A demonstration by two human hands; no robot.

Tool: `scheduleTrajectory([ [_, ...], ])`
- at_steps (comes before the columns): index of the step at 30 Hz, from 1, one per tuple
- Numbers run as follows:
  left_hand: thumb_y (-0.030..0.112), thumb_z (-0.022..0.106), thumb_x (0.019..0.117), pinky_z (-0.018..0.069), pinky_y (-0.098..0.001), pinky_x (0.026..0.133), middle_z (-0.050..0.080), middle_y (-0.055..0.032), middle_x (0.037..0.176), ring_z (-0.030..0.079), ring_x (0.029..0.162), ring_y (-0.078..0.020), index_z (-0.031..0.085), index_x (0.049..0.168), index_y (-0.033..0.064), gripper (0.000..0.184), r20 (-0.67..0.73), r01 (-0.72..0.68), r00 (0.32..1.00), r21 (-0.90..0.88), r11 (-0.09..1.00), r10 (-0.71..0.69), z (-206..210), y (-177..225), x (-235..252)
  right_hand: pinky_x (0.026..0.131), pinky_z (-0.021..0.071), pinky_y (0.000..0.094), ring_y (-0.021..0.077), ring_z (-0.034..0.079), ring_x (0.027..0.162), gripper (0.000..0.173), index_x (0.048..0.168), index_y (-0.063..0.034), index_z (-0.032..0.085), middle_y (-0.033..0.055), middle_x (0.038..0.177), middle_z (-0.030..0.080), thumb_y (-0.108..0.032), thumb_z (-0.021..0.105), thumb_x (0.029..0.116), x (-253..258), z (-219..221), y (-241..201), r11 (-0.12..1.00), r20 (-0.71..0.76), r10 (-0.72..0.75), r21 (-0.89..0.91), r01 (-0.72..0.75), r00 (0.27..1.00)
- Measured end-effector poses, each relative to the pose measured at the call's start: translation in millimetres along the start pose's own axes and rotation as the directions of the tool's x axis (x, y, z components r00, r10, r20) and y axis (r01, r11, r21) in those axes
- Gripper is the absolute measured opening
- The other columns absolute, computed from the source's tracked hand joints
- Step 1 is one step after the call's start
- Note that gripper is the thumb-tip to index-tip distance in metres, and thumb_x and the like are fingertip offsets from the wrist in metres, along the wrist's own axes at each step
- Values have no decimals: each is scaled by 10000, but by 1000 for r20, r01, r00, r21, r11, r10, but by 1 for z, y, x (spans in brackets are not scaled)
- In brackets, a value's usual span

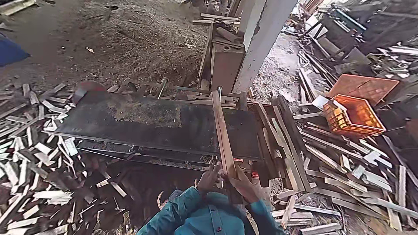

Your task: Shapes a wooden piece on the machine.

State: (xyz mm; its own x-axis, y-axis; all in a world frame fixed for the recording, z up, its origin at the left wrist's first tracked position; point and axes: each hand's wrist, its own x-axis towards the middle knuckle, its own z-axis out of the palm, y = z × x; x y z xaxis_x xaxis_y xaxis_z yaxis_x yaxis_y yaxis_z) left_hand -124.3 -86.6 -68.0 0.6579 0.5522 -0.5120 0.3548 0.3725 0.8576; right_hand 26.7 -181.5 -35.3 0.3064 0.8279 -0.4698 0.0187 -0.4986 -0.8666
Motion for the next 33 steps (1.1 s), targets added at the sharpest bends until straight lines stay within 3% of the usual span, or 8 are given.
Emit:
scheduleTrajectory([
  [2, 620, 148, 1073, 588, -446, 802, 708, -153, 1095, 702, 930, -248, 558, 1362, 60, 752, 176, 196, 974, -314, 929, -146, 0, 9, -8, 960, 576, 387, 154, 688, 1083, 749, 1470, -76, 460, 96, 1217, 691, -530, 679, 916, 2, 12, -14, 983, -17, -117, -142, 113, 993],
  [5, 606, 141, 1077, 616, -400, 641, 721, -115, 868, 713, 725, -219, 595, 1234, 82, 710, 127, 177, 984, -651, 738, -124, 1, 16, -19, 877, 591, 355, 113, 704, 973, 539, 1361, -77, 620, 57, 1126, 728, -489, 548, 1021, 7, 21, -26, 952, 22, -254, -173, 254, 967],
  [8, 683, 177, 1046, 544, -351, 493, 628, -92, 716, 610, 539, -199, 583, 1090, 76, 732, 23, 194, 970, -676, 711, -243, -14, 22, -19, 723, 546, 321, 87, 652, 769, 434, 1084, -90, 716, 1, 866, 688, -463, 498, 1044, 20, 28, -21, 940, -83, -273, -236, 247, 959],
  [15, 883, -6, 873, 563, -378, 521, 651, -90, 736, 640, 592, -208, 614, 1071, 97, 1021, 132, 141, 990, -830, 539, -56, -39, 19, -32, 565, 547, 275, 97, 658, 647, 497, 1101, -34, 686, 21, 834, 716, -395, 344, 1122, 27, 39, -3, 995, 76, -99, -11, 100, 992],
  [20, 941, -2, 809, 572, -360, 528, 651, -95, 727, 651, 597, -205, 619, 1016, 87, 1076, 206, 178, 978, -881, 438, 16, -39, 30, -36, 651, 613, 308, 130, 709, 703, 532, 1089, 12, 665, 46, 814, 728, -328, 259, 1128, 23, 48, -8, 954, 113, -135, 283, 99, 984],
  [23, 854, -77, 877, 597, -396, 601, 703, -138, 831, 691, 693, -236, 622, 1179, 59, 1101, 90, 128, 992, -778, 616, -91, -34, 33, -46, 666, 587, 313, 128, 680, 721, 532, 1090, 5, 666, 50, 809, 702, -347, 270, 1132, 23, 53, -9, 936, 38, -71, 347, 54, 997],
  [28, 574, 125, 1083, 486, -428, 1099, 495, -154, 1520, 533, 1357, -213, 359, 1564, 61, 741, 90, -25, 995, -242, 970, 48, -35, 21, -73, 810, 593, 321, 118, 684, 938, 444, 1371, -19, 539, 88, 1109, 698, -328, 338, 1124, 14, 60, -16, 884, 33, 31, 466, -42, 999],
  [33, 557, 678, 919, 477, -491, 1049, 540, -177, 1331, 528, 1250, -332, 683, 1277, 117, 567, 24, -271, 947, 593, 758, 319, -56, 7, -83, 781, 634, 417, 238, 730, 854, 543, 1384, 29, 428, 159, 1001, 716, -158, 671, 935, 13, 60, -1, 821, 102, -25, 569, -38, 994],
])
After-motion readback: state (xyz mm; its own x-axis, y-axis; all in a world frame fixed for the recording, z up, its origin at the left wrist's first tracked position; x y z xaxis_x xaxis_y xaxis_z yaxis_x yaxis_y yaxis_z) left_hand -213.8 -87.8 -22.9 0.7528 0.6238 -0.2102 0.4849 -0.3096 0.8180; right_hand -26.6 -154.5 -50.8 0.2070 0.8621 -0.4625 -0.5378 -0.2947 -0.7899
